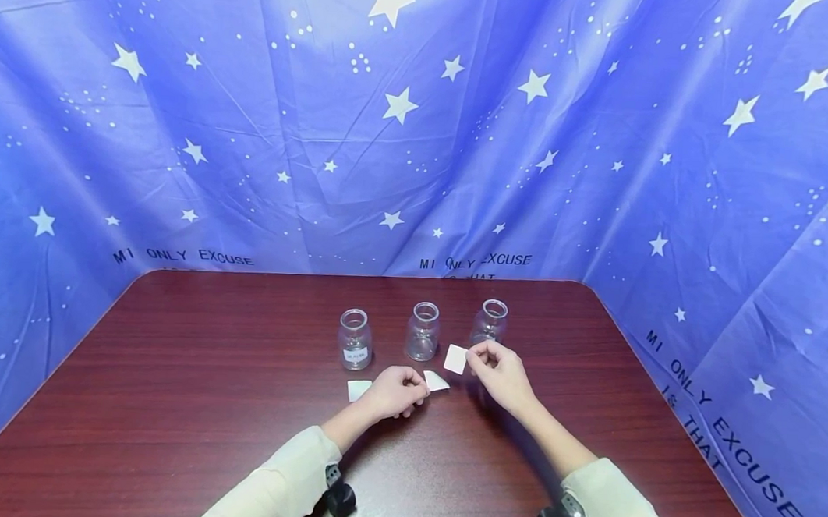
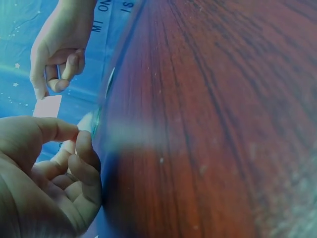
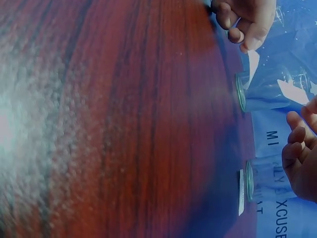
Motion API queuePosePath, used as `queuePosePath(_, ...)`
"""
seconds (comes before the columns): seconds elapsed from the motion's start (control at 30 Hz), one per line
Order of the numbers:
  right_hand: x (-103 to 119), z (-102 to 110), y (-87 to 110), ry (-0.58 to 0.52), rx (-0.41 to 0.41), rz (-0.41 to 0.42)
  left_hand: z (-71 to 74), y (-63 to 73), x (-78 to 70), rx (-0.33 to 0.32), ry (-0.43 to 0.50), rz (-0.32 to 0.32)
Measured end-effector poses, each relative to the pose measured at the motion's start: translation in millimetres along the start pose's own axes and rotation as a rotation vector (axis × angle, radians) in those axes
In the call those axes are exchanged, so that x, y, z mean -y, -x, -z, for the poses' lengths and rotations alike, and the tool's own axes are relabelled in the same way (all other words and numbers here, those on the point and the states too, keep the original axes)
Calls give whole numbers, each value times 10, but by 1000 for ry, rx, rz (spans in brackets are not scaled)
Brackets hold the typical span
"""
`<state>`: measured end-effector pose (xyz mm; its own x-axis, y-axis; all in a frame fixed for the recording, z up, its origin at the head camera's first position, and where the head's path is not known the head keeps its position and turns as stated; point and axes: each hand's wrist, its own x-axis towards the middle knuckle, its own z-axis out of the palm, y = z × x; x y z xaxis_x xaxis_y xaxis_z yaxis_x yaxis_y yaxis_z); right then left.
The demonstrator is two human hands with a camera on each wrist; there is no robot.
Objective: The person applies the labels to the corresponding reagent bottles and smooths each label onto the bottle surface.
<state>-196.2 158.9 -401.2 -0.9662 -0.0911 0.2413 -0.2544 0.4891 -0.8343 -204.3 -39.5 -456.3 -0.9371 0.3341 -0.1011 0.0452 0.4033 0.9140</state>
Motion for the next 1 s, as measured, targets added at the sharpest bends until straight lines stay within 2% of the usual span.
queuePosePath(0.4, -15, -63, -1, 14, 35, 1, 57, 39, -38, -19, -135, 59)
queuePosePath(0.67, -363, -174, -101, 28, 37, -7, 66, 57, -62, -40, -148, 90)
queuePosePath(0.77, -396, -195, -106, 23, 42, 4, 68, 57, -57, -45, -157, 91)
queuePosePath(1.0, -402, -227, -85, 27, 55, 15, 74, 59, -54, -65, -257, 56)
